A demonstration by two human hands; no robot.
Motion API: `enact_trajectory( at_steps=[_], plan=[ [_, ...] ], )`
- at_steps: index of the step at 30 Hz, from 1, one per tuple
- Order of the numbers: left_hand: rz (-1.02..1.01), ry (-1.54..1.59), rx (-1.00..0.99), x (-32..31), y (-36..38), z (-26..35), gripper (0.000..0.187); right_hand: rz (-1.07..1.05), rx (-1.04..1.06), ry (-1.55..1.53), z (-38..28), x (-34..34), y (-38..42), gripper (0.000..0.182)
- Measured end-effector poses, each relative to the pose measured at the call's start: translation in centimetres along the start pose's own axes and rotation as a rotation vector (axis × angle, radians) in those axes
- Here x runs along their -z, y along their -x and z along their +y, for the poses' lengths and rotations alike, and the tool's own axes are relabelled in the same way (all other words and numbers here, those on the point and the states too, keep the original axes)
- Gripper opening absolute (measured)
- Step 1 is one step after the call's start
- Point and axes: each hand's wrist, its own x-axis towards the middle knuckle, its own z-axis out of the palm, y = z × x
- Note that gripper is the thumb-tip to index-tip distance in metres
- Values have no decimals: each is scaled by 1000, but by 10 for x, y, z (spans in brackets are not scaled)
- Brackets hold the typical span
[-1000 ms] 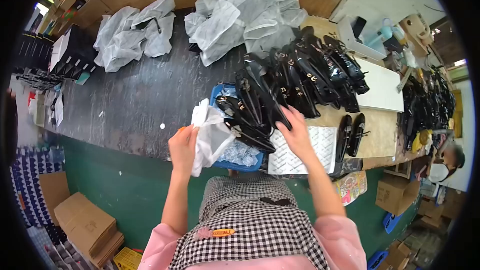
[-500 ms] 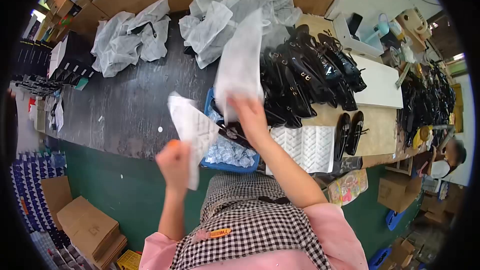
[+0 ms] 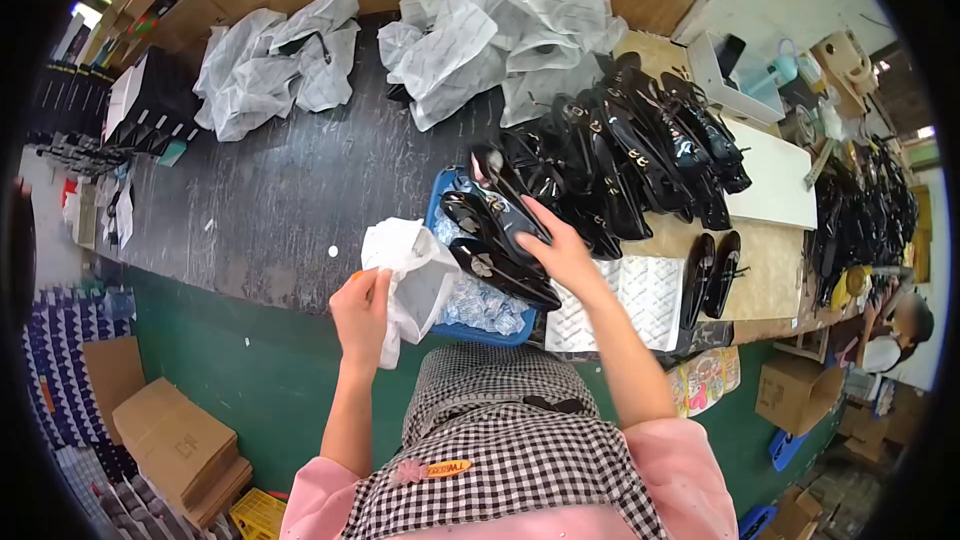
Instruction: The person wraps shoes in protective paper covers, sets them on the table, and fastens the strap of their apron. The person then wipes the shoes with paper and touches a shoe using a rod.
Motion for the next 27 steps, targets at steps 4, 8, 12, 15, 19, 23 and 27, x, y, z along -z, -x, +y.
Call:
enact_trajectory(
  at_steps=[4, 8, 12, 15, 19, 23, 27],
  plan=[
    [20, -67, -50, -6, -13, -17, 15, -183, 523, 1155, -108, -4, 97, 48],
    [-144, -5, -162, -21, 39, 13, 7, -321, 488, 999, -68, -43, 73, 42],
    [9, 93, -199, 10, 69, 34, 14, -494, 7, -390, -17, -159, -39, 41],
    [481, 133, 147, 87, 37, -6, 26, -473, 94, -366, -77, -219, -98, 48],
    [423, 212, 222, 97, 31, -24, 22, -656, 218, -118, -87, -240, -21, 22],
    [353, 284, 299, 61, 50, -42, 23, -183, 196, 283, -31, -132, 1, 15],
    [223, 264, 339, 62, 47, -43, 20, 99, 351, 1073, 56, -38, 24, 45]
  ],
)
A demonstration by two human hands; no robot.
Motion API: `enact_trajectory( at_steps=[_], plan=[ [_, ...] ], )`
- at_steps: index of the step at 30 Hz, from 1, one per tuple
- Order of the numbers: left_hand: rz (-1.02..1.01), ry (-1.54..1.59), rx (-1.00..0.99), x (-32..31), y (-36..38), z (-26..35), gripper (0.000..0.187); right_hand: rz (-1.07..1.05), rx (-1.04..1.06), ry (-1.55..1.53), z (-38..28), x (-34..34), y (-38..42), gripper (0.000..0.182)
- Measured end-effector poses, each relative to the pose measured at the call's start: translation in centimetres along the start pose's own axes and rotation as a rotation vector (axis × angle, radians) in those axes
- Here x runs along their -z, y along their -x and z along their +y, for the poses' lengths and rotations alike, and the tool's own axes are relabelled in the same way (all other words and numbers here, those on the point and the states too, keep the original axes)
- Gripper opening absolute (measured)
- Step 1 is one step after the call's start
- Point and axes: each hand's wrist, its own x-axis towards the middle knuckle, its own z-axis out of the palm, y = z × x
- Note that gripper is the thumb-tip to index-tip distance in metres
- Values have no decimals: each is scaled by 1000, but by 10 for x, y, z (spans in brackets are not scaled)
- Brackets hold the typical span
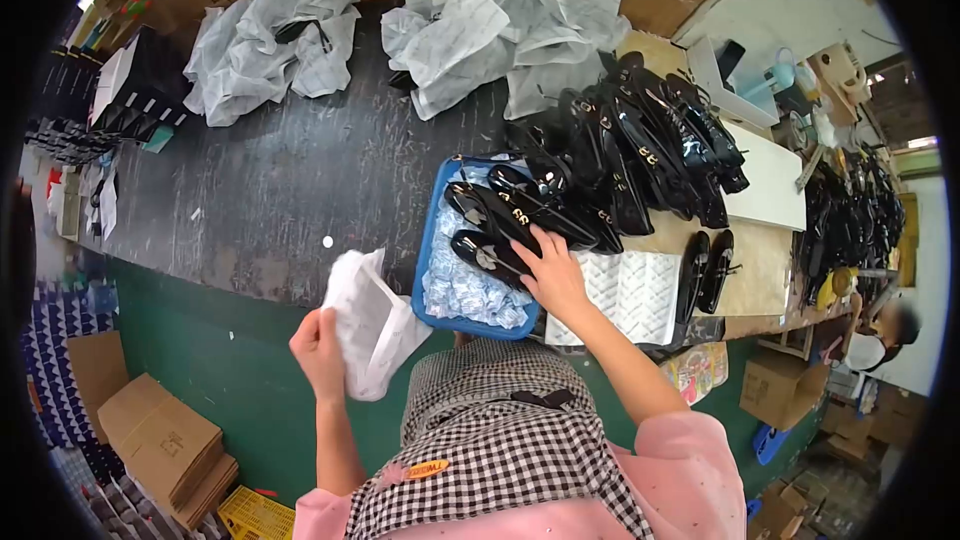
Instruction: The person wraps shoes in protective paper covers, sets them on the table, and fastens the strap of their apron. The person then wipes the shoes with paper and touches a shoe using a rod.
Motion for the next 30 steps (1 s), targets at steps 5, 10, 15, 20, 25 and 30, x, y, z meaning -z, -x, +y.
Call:
enact_trajectory(
  at_steps=[5, 10, 15, 20, 25, 30],
  plan=[
    [-175, -150, -148, -52, 8, 4, 14, -63, -21, -98, 36, -24, -25, 58],
    [-197, -274, -178, -75, -1, -7, 16, -68, 8, -287, 24, 37, -24, 58],
    [-217, -502, -375, -93, -2, -15, 20, -211, 319, 205, -52, 143, 29, 44],
    [-534, -183, -558, -121, 94, 47, 16, -488, -657, -1460, -50, 56, 10, 47],
    [-247, -123, -333, -76, 27, 59, 21, 213, -411, -1274, -74, 31, -68, 26],
    [-282, -15, -111, -99, 36, 53, 22, -188, -76, -1050, -74, 49, -18, 15]
  ],
)
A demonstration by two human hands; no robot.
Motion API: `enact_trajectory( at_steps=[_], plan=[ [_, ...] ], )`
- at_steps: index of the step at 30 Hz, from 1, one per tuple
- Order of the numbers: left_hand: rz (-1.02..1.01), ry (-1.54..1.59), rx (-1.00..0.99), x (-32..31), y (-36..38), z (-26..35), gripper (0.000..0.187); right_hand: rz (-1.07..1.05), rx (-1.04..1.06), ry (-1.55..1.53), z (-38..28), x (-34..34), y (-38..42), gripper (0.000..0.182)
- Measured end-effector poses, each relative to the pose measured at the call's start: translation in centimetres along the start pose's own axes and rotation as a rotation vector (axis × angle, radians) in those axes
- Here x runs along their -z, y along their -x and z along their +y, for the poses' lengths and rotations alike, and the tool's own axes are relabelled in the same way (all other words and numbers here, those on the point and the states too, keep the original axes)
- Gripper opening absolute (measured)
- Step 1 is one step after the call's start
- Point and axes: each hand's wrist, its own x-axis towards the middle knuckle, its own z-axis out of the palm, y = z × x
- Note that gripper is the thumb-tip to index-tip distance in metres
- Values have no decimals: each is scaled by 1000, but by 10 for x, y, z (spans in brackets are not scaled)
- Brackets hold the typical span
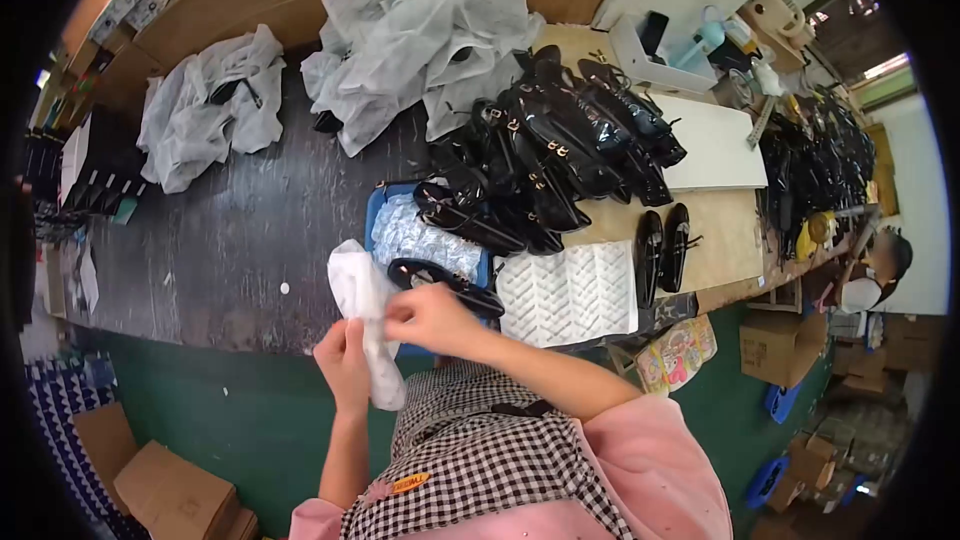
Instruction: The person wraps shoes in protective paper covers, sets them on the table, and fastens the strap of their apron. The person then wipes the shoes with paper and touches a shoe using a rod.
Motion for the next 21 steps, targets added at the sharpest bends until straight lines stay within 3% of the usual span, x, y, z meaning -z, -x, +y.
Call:
enact_trajectory(
  at_steps=[2, 4, 5, 6, 8, 10, 12, 13, 14, 16, 18, 19, 20, 21],
  plan=[
    [108, 138, 44, 6, -3, -24, 23, 244, 168, 457, 8, 65, 9, 13],
    [107, 144, 89, 23, -13, -20, 25, 622, 310, 1010, -28, 158, 9, 11],
    [81, 150, 105, 26, -16, -24, 23, 766, 305, 1129, -34, 210, 7, 15],
    [89, 145, 105, 23, -17, -21, 23, 933, 321, 1265, -43, 238, 2, 31],
    [-9, -49, -79, 9, -22, -9, 20, 716, -131, 913, 18, 300, -7, 47],
    [-42, -138, -144, -4, -29, -11, 17, 555, -111, 702, -1, 307, -7, 56],
    [0, -225, -248, -15, -41, -19, 17, 483, -53, 480, -45, 273, 15, 51],
    [3, -238, -235, -20, -51, -25, 17, 438, 95, 561, -65, 248, 31, 49],
    [9, -332, -285, -23, -62, -30, 19, 316, 174, 863, -85, 225, 46, 48],
    [20, -435, -338, -22, -68, -27, 20, 131, 251, 1085, -101, 162, 67, 41],
    [-78, -539, -266, -30, -62, -7, 11, 40, 217, 1020, -80, 115, 80, 40],
    [-121, -307, -265, -42, -43, 2, 10, 32, 197, 925, -62, 102, 79, 34],
    [-164, -73, -265, -53, -16, 9, 9, -11, 2, 716, -34, 91, 75, 34],
    [-235, -143, -407, -61, 11, 19, 7, -96, -413, 214, -17, 83, 60, 37]
  ],
)
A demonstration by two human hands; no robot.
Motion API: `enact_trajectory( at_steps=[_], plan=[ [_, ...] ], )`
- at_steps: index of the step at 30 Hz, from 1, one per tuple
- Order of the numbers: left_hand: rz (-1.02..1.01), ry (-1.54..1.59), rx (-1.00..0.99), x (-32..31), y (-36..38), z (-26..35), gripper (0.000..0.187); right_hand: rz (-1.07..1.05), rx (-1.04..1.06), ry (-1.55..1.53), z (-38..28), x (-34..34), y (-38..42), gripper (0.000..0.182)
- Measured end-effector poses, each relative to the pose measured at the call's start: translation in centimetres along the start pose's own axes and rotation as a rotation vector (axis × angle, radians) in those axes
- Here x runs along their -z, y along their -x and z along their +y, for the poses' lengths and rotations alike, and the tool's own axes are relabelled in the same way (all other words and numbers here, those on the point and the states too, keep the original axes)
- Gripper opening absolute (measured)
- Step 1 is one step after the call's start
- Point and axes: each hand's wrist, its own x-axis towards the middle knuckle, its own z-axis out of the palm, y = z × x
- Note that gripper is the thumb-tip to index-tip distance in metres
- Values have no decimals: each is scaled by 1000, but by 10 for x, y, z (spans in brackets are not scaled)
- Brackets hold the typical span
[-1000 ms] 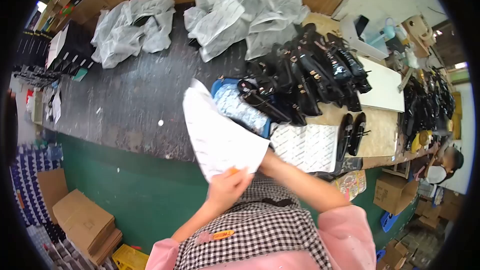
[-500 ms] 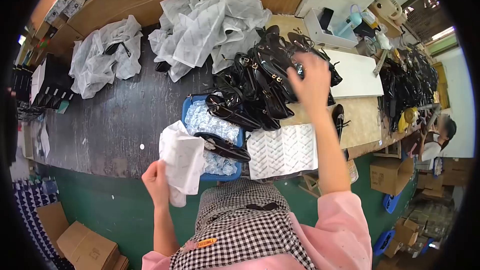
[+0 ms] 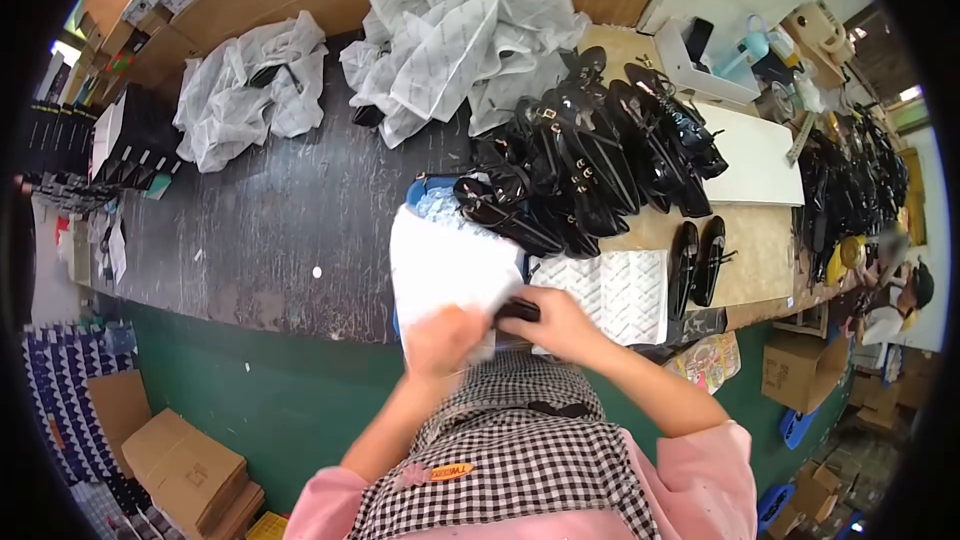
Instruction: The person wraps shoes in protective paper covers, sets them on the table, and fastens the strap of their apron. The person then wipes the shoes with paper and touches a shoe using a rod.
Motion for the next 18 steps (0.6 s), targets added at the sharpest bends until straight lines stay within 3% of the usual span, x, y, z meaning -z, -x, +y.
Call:
enact_trajectory(
  at_steps=[1, 2, 3, 4, 5, 6, 7, 9, 11, 14, 15, 17, 18],
  plan=[
    [-72, -69, -141, -5, 9, 15, 7, 98, 158, -575, 36, -25, -43, 38],
    [-74, -58, -156, -1, 1, 19, 7, 19, 117, -1184, 26, -38, -53, 44],
    [-15, -107, -146, 10, -4, 18, 12, -43, 200, -1348, 17, -38, -76, 46],
    [36, -157, -126, 24, -6, 16, 28, -105, 277, -1517, 8, -34, -99, 49],
    [207, -121, -30, 40, -19, 8, 24, 215, 351, -1278, -47, -17, -78, 44],
    [259, -163, 82, 62, -28, -1, 23, 412, 466, -1145, -61, -17, -104, 41],
    [324, -98, 204, 75, -38, -3, 23, 336, 531, -983, -58, -32, -107, 34],
    [333, 187, 252, 58, -34, -16, 25, 87, 430, -468, -46, -55, -76, 23],
    [235, 271, 310, 37, -20, -6, 23, 141, 334, -290, -39, -40, -52, 16],
    [338, 333, 417, 57, -18, -28, 21, 770, 758, 385, 30, 40, -46, 15],
    [378, 344, 497, 67, -20, -30, 23, 900, 599, 585, 32, 82, -36, 27],
    [331, 294, 478, 66, -19, -37, 23, 1109, 273, 847, 64, 111, -40, 47],
    [269, 162, 364, 58, -25, -30, 21, 1103, 279, 843, 76, 116, -38, 47]
  ],
)
